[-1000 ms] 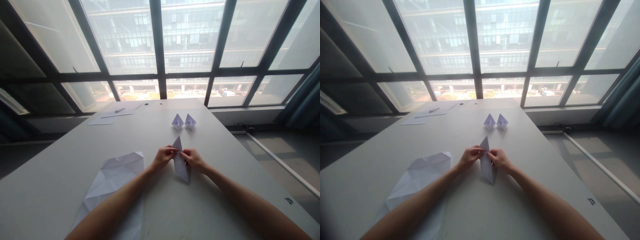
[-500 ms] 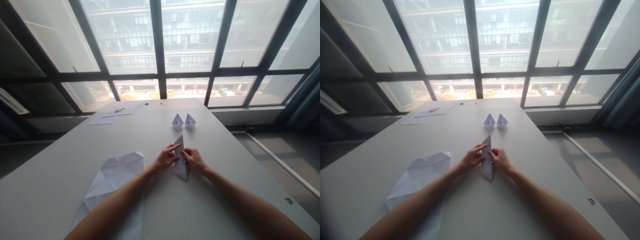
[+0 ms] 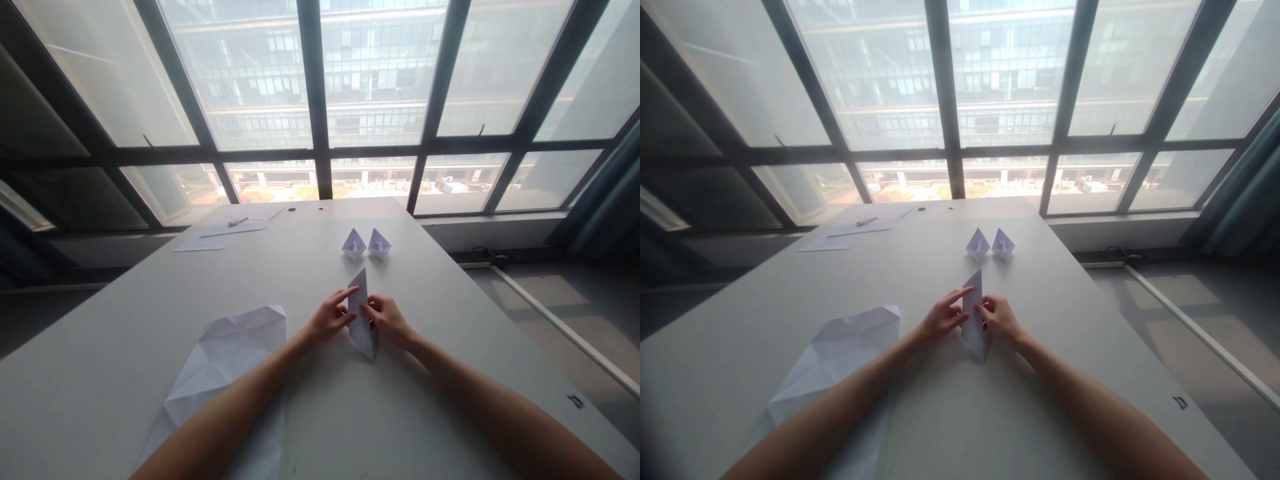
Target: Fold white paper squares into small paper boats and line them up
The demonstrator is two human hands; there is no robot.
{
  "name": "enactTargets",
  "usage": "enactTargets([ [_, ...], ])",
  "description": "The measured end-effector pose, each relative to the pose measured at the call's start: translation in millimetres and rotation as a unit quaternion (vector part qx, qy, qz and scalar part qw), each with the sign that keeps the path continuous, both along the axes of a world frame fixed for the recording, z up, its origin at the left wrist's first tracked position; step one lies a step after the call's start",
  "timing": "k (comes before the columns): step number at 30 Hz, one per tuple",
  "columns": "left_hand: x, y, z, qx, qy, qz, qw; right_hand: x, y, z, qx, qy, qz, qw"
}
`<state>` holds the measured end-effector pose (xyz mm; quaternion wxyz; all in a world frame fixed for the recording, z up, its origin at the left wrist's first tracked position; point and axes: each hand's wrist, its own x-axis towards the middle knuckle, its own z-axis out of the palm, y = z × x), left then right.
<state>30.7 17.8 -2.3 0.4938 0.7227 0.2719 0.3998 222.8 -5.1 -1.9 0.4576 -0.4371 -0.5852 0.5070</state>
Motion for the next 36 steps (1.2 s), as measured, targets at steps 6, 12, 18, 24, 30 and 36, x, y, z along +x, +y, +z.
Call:
enactTargets([
  [6,0.9,-1.5,2.1,0.001,-0.021,0.035,0.999,0.4,0.8,-2.0,-0.001,-0.016,0.026,1.0],
  [12,1.4,0.1,-2.1,0.01,-0.008,0.051,0.999,0.9,0.2,-1.7,-0.009,-0.013,0.036,0.999],
  [18,1.6,-3.2,2.1,0.085,0.045,0.133,0.987,-2.2,-0.3,0.3,-0.008,0.003,-0.043,0.999],
  [24,5.1,-9.6,6.8,0.129,0.08,0.09,0.984,-0.6,-0.1,1.5,0.019,0.011,-0.046,0.999],
  [30,5.7,-10.8,11.8,0.065,0.061,0.077,0.993,1.4,-2.3,4.7,0.018,0.034,0.02,0.999],
  [36,4.9,-9.1,11.9,0.039,0.039,0.085,0.995,-2.3,-0.6,3.2,0.014,0.007,0.019,1.0],
])
